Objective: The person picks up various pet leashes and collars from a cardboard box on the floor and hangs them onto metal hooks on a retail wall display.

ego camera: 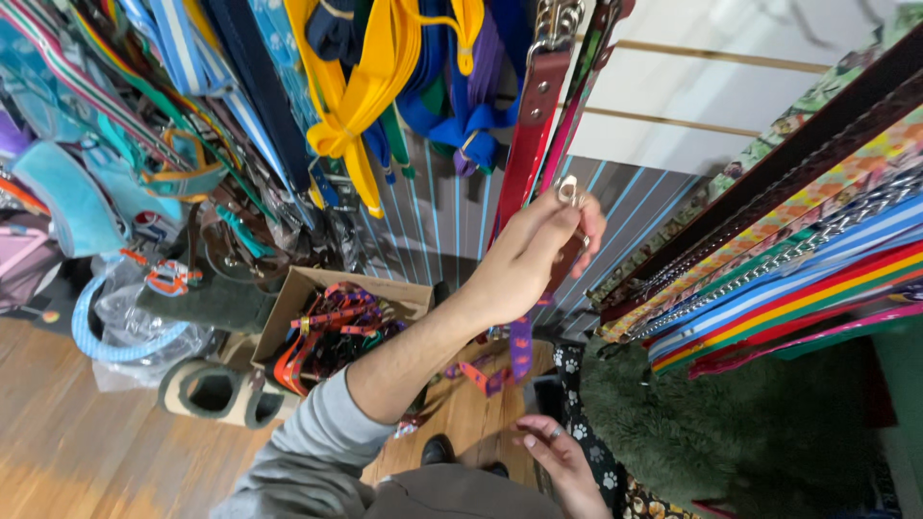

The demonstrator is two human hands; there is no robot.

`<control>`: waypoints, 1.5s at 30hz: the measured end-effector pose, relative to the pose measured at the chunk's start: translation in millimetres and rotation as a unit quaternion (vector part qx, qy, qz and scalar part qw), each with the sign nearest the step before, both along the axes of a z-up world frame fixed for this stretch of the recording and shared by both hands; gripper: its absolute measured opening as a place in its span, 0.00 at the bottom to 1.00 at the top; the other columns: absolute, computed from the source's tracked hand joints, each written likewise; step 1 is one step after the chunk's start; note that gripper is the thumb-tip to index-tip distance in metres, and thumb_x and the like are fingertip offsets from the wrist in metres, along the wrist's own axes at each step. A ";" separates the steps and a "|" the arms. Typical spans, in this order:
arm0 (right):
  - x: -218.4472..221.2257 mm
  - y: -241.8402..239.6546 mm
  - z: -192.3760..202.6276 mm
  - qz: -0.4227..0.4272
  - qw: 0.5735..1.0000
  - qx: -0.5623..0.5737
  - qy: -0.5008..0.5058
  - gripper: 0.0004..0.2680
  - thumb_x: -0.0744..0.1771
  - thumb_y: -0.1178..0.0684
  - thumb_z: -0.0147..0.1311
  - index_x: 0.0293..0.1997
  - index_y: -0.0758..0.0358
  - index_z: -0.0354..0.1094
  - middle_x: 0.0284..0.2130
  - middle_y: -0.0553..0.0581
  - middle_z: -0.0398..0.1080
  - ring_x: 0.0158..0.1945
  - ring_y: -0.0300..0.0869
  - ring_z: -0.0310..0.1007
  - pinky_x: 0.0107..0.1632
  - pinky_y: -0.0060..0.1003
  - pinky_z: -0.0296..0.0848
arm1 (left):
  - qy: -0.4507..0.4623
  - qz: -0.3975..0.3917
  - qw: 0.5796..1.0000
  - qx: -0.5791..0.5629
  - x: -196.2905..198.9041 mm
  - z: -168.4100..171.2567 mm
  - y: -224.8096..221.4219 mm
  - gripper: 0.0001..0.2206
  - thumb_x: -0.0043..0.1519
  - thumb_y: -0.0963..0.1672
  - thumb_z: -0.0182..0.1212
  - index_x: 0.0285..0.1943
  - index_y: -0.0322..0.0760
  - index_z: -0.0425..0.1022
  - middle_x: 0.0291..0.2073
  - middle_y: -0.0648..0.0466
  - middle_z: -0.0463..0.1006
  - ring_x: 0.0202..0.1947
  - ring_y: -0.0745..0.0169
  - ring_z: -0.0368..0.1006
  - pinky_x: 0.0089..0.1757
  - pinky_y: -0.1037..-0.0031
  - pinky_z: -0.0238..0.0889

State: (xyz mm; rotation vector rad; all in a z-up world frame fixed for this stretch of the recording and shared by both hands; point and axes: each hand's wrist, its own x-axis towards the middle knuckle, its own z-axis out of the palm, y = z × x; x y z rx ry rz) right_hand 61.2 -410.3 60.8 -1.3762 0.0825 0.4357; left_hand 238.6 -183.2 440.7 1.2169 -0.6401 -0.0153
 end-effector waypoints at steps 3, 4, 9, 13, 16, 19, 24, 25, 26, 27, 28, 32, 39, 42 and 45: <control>3.9 1.0 -8.4 -0.014 0.999 0.027 0.042 0.15 0.73 0.54 0.62 0.67 0.71 0.79 0.59 0.68 0.85 0.59 0.54 0.88 0.64 0.46 0.81 | -0.111 0.027 0.993 0.041 9.8 32.4 0.1 0.16 0.86 0.50 0.37 0.49 0.42 0.65 0.40 0.54 0.72 0.41 0.61 0.71 0.53 0.67 0.65; 4.1 1.4 -11.0 -0.013 0.999 0.016 0.025 0.15 0.73 0.53 0.63 0.67 0.70 0.79 0.58 0.67 0.86 0.58 0.52 0.90 0.64 0.44 0.80 | -0.076 0.013 0.997 0.022 14.6 39.7 -0.7 0.15 0.85 0.50 0.42 0.54 0.39 0.70 0.39 0.54 0.76 0.36 0.64 0.73 0.41 0.73 0.69; 7.7 7.4 -3.7 -0.039 0.996 0.020 0.080 0.15 0.73 0.54 0.63 0.67 0.70 0.80 0.60 0.68 0.88 0.60 0.55 0.90 0.66 0.47 0.80 | -0.091 0.026 0.995 0.014 37.8 82.2 -2.9 0.22 0.86 0.52 0.47 0.70 0.35 0.83 0.36 0.53 0.79 0.22 0.68 0.72 0.30 0.79 0.60; 12.3 12.4 13.9 -0.042 0.993 -0.033 0.106 0.16 0.73 0.48 0.62 0.67 0.63 0.82 0.61 0.62 0.90 0.61 0.51 0.91 0.64 0.45 0.78 | -0.097 0.064 0.993 -0.008 68.3 99.4 -14.5 0.24 0.83 0.55 0.47 0.66 0.38 0.85 0.33 0.51 0.76 0.19 0.66 0.71 0.27 0.80 0.60; 15.5 9.2 8.4 -0.057 0.989 -0.052 0.127 0.15 0.74 0.49 0.59 0.68 0.61 0.83 0.62 0.60 0.91 0.61 0.51 0.91 0.65 0.45 0.77 | -0.081 0.070 0.994 -0.034 90.7 102.0 -21.8 0.25 0.82 0.56 0.48 0.64 0.39 0.86 0.32 0.52 0.76 0.19 0.65 0.68 0.26 0.78 0.61; 17.8 9.2 13.0 -0.087 0.985 -0.055 0.140 0.15 0.76 0.51 0.57 0.69 0.62 0.83 0.61 0.61 0.91 0.60 0.50 0.91 0.65 0.44 0.77 | -0.060 0.088 0.993 -0.045 114.7 93.1 -30.8 0.25 0.81 0.56 0.48 0.62 0.39 0.87 0.31 0.52 0.75 0.20 0.65 0.67 0.26 0.76 0.61; 21.4 -1.2 -26.1 -0.122 0.983 -0.037 0.132 0.15 0.75 0.52 0.57 0.69 0.65 0.83 0.60 0.65 0.91 0.57 0.51 0.91 0.63 0.44 0.80 | -0.089 0.144 0.984 -0.052 139.6 61.2 -46.5 0.20 0.82 0.54 0.49 0.58 0.43 0.84 0.32 0.55 0.78 0.25 0.70 0.71 0.30 0.77 0.64; 22.1 -3.2 -32.7 -0.126 0.983 -0.022 0.132 0.15 0.76 0.54 0.57 0.69 0.68 0.82 0.59 0.67 0.90 0.56 0.52 0.90 0.60 0.44 0.80 | -0.087 0.154 0.982 -0.064 141.7 53.1 -49.3 0.16 0.82 0.51 0.51 0.64 0.40 0.79 0.36 0.53 0.80 0.24 0.71 0.71 0.29 0.77 0.67; 22.4 -4.8 -39.6 -0.129 0.983 -0.006 0.132 0.15 0.76 0.55 0.56 0.69 0.71 0.82 0.59 0.70 0.89 0.54 0.53 0.89 0.58 0.45 0.80 | -0.085 0.164 0.980 -0.075 143.6 44.6 -51.8 0.14 0.83 0.47 0.53 0.70 0.37 0.74 0.39 0.51 0.83 0.23 0.71 0.70 0.29 0.77 0.70; 23.6 -5.4 -43.1 -0.128 0.983 -0.007 0.131 0.15 0.76 0.55 0.56 0.69 0.71 0.82 0.59 0.70 0.89 0.54 0.53 0.89 0.58 0.45 0.80 | -0.086 0.165 0.980 -0.076 144.7 34.1 -52.9 0.14 0.83 0.47 0.53 0.70 0.37 0.74 0.39 0.51 0.83 0.23 0.71 0.70 0.29 0.77 0.70; 22.9 -5.7 -46.8 -0.124 0.983 -0.014 0.136 0.15 0.75 0.54 0.57 0.69 0.69 0.82 0.59 0.68 0.89 0.55 0.52 0.89 0.59 0.45 0.80 | -0.065 0.182 0.980 -0.044 145.0 22.6 -53.3 0.14 0.82 0.48 0.52 0.65 0.37 0.76 0.37 0.53 0.83 0.22 0.69 0.73 0.30 0.76 0.71; 19.0 1.4 -36.3 -0.123 0.980 -0.044 0.152 0.15 0.75 0.49 0.59 0.67 0.65 0.85 0.58 0.61 0.90 0.59 0.47 0.86 0.66 0.45 0.79 | -0.054 0.131 0.990 -0.022 146.5 -46.5 -52.0 0.17 0.85 0.47 0.44 0.57 0.32 0.77 0.36 0.50 0.83 0.26 0.64 0.78 0.33 0.73 0.77; 16.1 -3.3 -56.0 -0.116 0.972 -0.014 0.206 0.16 0.75 0.49 0.58 0.70 0.67 0.81 0.60 0.65 0.89 0.57 0.52 0.87 0.61 0.44 0.76 | -0.043 0.047 0.997 0.052 85.8 -152.2 -0.8 0.22 0.88 0.47 0.39 0.60 0.26 0.80 0.43 0.42 0.89 0.42 0.52 0.89 0.50 0.64 0.87; 10.3 -6.3 -66.6 -0.093 0.982 -0.016 0.161 0.16 0.75 0.47 0.58 0.69 0.65 0.82 0.59 0.62 0.90 0.56 0.51 0.90 0.60 0.40 0.75 | -0.038 0.070 0.979 0.187 54.8 -159.3 25.7 0.23 0.85 0.53 0.41 0.50 0.41 0.80 0.72 0.49 0.87 0.15 0.74 0.47 0.24 0.77 0.49; 7.4 -4.7 -60.0 -0.070 0.985 -0.058 0.149 0.16 0.74 0.46 0.59 0.67 0.63 0.84 0.56 0.63 0.93 0.54 0.46 0.87 0.58 0.39 0.75 | -0.045 0.064 0.980 0.182 37.5 -182.8 37.0 0.19 0.87 0.48 0.43 0.63 0.39 0.84 0.80 0.47 0.79 0.75 0.54 0.81 0.76 0.60 0.64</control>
